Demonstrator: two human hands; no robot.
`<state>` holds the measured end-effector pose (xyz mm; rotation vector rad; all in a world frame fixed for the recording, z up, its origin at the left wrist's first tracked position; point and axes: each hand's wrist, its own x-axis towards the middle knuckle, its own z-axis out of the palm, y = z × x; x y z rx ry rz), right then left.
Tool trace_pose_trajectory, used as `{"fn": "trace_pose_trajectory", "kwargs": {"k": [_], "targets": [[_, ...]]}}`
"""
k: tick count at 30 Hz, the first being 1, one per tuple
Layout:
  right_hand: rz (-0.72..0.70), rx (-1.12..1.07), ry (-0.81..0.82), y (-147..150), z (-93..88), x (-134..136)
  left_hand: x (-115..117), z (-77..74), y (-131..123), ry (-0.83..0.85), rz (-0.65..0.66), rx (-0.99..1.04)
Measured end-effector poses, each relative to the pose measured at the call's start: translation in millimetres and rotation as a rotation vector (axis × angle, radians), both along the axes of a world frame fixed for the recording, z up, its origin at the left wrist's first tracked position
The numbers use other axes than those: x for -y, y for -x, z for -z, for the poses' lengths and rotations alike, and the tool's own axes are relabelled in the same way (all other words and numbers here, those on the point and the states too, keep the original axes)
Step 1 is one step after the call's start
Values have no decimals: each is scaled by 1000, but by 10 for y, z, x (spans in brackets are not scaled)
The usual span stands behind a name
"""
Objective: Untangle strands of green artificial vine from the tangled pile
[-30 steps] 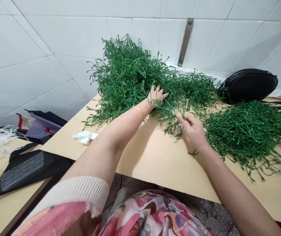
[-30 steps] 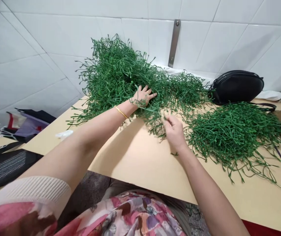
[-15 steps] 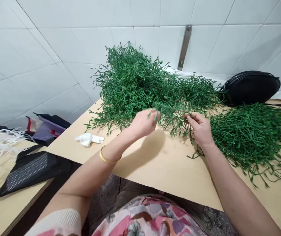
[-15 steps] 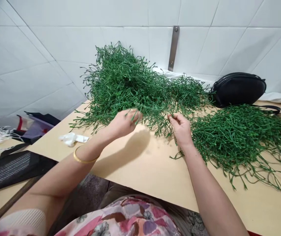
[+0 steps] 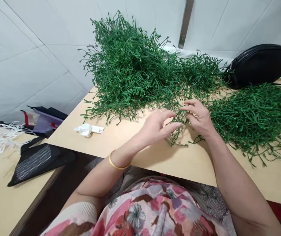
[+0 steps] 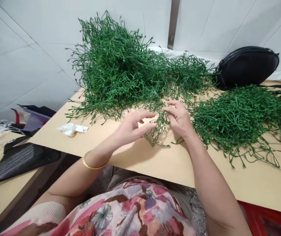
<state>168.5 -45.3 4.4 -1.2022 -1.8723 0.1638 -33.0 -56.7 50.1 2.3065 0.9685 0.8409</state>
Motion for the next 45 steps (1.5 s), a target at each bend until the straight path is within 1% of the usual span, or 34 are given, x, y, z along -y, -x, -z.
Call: {"fn": "trace_pose_trajectory", "kwargs": {"k": [2, 3, 4, 6, 9, 10, 12, 14, 17, 19, 20, 21, 22, 25, 27, 29, 31, 32, 33, 34, 35, 37, 39, 41, 42, 43, 44, 45], "targets": [[-6, 98, -7, 26, 10, 12, -141, 227, -96, -37, -101, -34], [9, 135, -17, 35, 19, 13, -214, 291, -126, -91, -165, -59], [29, 161, -28, 40, 31, 12, -289, 321, -146, -148, -195, -89], [52, 181, -42, 39, 62, 2, -444, 305, -168, -276, -192, -155], [-30, 159, -18, 31, 112, -9, -683, 234, -196, -473, -124, -316], [-69, 141, 7, 29, 125, -9, -758, 230, -205, -517, -102, -382], [-125, 66, 84, 28, 135, -2, -889, 264, -217, -539, -58, -498], [-125, -73, 162, 26, 115, 7, -980, 329, -211, -508, -49, -555], [-24, -388, 256, 39, 11, 1, -1041, 385, -190, -456, -68, -566], [45, -566, 312, 81, -95, -25, -1048, 352, -199, -438, -90, -569], [69, -589, 334, 114, -148, -43, -1046, 313, -213, -433, -108, -573], [93, -550, 342, 154, -196, -64, -1045, 264, -231, -428, -127, -574], [120, -458, 337, 195, -233, -87, -1045, 208, -250, -421, -146, -572], [233, -122, 262, 284, -259, -155, -1066, 35, -259, -367, -149, -541], [275, -24, 219, 281, -216, -198, -1096, -57, -204, -256, -76, -455], [283, 6, 194, 239, -160, -236, -1129, -112, -124, -64, 64, -307], [273, 38, 144, 202, -121, -269, -1152, -124, -69, 138, 176, -149], [265, 77, 95, 202, -114, -281, -1161, -115, -67, 205, 185, -89], [256, 140, 36, 224, -117, -289, -1170, -98, -84, 239, 155, -50], [245, 224, -28, 269, -129, -290, -1183, -77, -120, 234, 94, -34], [224, 323, -92, 337, -150, -282, -1205, -56, -168, 193, 17, -39], [145, 516, -195, 520, -208, -231, -1286, -27, -269, 40, -142, -101], [29, 617, -254, 692, -271, -135, -1421, -38, -321, -117, -313, -178], [-54, 607, -274, 756, -328, -10, -1589, -86, -287, -197, -519, -218], [-64, 557, -273, 727, -353, 55, -1673, -117, -241, -223, -610, -230], [-49, 475, -266, 657, -377, 116, -1749, -145, -184, -238, -672, -250], [-7, 361, -259, 555, -402, 171, -1812, -165, -124, -264, -694, -276], [60, 222, -257, 432, -429, 216, -1859, -174, -69, -294, -688, -309]]}}
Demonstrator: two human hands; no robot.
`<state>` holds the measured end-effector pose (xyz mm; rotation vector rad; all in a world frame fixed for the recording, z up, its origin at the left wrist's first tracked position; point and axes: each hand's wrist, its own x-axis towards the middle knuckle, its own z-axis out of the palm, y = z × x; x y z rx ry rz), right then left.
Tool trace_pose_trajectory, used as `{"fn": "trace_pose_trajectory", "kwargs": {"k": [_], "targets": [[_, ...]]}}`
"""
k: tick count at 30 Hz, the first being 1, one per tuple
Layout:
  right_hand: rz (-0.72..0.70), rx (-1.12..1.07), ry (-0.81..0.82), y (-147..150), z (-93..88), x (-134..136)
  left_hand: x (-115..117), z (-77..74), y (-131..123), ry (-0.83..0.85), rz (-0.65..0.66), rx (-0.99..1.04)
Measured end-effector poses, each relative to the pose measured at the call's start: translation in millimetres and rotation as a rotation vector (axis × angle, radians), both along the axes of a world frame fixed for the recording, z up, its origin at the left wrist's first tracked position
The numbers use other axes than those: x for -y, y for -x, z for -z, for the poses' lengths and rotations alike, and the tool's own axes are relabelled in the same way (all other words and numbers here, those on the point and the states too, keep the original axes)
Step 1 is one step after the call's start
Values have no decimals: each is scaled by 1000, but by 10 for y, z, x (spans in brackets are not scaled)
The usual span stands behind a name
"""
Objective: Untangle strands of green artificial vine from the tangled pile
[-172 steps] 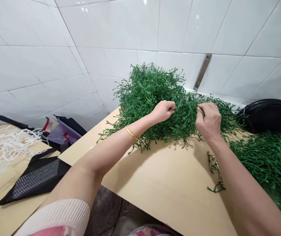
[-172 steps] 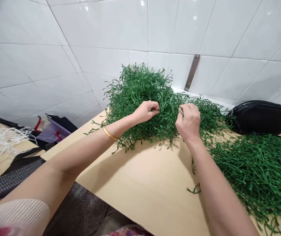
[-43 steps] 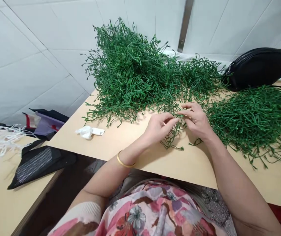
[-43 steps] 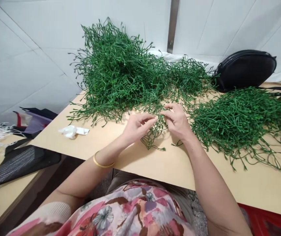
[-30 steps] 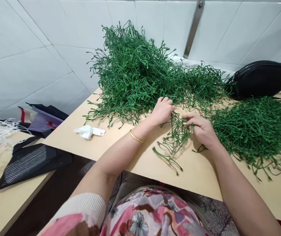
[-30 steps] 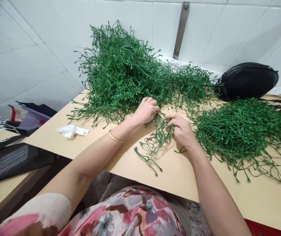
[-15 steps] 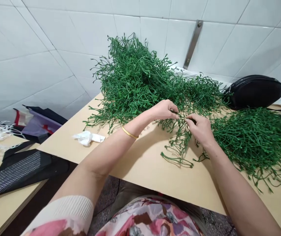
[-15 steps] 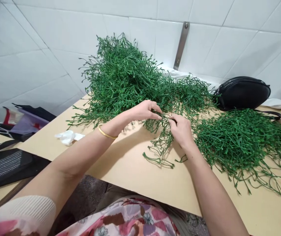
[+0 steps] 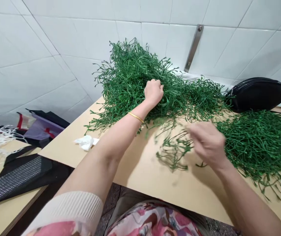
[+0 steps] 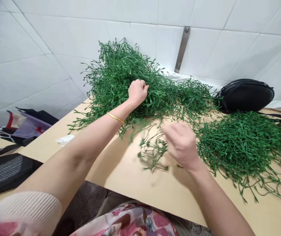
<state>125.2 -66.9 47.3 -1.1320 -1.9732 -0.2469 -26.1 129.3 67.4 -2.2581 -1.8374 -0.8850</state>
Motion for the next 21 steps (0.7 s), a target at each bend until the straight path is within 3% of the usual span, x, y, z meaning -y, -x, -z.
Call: {"fn": "trace_pose_trajectory", "kwargs": {"k": [3, 5, 10, 14, 17, 19, 21], "targets": [[231, -438, -39, -357, -91, 59, -54, 56, 85, -43, 73, -152], [295, -597, -38, -489, -144, 35, -38, 135, 60, -50, 106, -228], [160, -730, 97, -468, -179, -119, 147, 184, -124, 14, 149, -283], [91, -725, 207, -429, -179, -156, 573, -6, -128, -20, 263, -216], [82, -701, 261, -477, -186, -149, 1008, -112, 13, -149, 343, -107], [79, -683, 290, -516, -166, -189, 1282, -89, 121, -262, 406, -5], [85, -656, 324, -536, -102, -297, 1520, 26, 193, -305, 512, 77]]}}
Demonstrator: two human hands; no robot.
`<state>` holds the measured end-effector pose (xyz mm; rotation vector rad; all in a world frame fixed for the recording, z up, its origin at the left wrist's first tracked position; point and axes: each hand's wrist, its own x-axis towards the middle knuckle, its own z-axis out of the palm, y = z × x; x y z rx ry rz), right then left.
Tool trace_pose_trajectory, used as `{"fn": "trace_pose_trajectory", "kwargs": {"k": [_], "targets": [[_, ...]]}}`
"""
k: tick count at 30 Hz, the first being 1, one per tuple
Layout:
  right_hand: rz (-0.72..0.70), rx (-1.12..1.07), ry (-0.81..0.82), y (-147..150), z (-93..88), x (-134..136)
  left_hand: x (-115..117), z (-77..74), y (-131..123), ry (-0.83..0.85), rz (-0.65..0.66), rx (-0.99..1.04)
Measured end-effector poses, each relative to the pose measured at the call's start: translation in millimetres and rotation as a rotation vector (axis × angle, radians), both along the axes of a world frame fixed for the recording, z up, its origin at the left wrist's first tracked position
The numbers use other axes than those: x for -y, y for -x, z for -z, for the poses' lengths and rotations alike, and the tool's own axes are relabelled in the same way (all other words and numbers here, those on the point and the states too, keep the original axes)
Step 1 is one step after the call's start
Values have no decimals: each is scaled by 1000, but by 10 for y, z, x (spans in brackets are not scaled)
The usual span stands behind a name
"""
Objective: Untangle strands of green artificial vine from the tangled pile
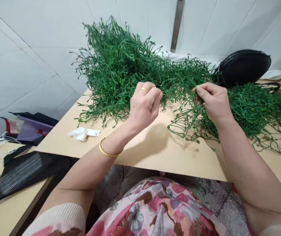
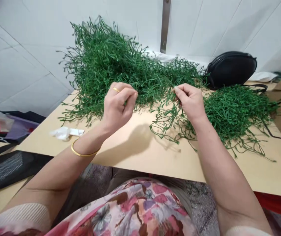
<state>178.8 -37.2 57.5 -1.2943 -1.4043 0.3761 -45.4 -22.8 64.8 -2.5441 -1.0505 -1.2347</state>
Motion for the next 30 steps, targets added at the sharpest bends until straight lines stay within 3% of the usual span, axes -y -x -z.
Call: {"fn": "trace_pose_trajectory", "kwargs": {"k": [4, 8, 12, 18, 21, 26, 30], "targets": [[40, 183, 65, 33, 235, -324, 369, 389, -16, 75, 230, -71], [190, 479, -57, 60, 377, -391, 542, 661, -110, 277, 210, -293], [91, 568, -86, 10, 354, -134, 560, 712, -191, 459, 73, -385], [-13, 659, -73, -30, 448, 86, 428, 702, -349, 515, 77, -430], [38, 600, -192, -10, 404, 152, 203, 615, -411, 702, 49, -112], [260, 403, -439, 102, 345, 232, -147, 473, -554, 1253, 208, 731], [149, 530, -378, 173, 572, 199, -143, 597, -639, 1397, 256, 940]]}}
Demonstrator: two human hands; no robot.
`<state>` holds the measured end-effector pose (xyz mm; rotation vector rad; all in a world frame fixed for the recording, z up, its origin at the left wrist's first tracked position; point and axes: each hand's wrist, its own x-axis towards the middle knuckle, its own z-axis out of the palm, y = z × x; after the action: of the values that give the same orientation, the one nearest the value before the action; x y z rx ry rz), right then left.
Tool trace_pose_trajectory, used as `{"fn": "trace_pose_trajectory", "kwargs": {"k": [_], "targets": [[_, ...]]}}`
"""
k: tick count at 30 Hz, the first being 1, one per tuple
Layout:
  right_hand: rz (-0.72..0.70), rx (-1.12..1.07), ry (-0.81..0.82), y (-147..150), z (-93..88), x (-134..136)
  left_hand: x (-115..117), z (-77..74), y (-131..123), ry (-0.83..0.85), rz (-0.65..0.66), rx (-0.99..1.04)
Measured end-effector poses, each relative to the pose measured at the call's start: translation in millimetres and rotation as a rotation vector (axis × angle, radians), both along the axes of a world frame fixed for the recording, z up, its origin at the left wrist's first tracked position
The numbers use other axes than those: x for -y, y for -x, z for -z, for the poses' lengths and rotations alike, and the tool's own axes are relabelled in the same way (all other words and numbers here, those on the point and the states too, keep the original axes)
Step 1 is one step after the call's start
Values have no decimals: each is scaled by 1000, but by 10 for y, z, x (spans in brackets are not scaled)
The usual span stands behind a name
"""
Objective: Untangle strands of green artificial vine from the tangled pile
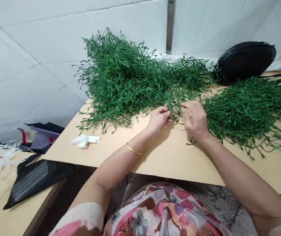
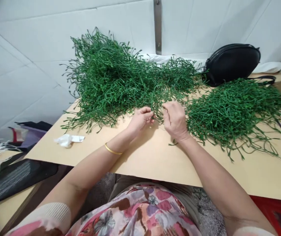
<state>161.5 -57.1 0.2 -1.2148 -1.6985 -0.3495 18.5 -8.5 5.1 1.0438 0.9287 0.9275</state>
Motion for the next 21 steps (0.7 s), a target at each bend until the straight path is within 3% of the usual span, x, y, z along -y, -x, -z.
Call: {"fn": "trace_pose_trajectory", "kwargs": {"k": [3, 6, 8, 12, 16, 21], "targets": [[44, 77, -43, -8, 86, 37, 29, 98, 38, 58, 32, 86], [94, 88, -171, -3, -4, 149, 8, 93, 108, 110, 2, 164], [34, 158, -176, 38, -79, 222, -13, 58, 140, 139, -22, 203], [-88, 314, -33, 169, -60, 249, -24, 28, 157, 173, -36, 228], [-63, 288, 142, 191, 102, 146, -35, 58, 161, 190, -12, 224], [-43, 223, 200, 134, 151, 107, -64, 76, 169, 268, 127, 324]]}}
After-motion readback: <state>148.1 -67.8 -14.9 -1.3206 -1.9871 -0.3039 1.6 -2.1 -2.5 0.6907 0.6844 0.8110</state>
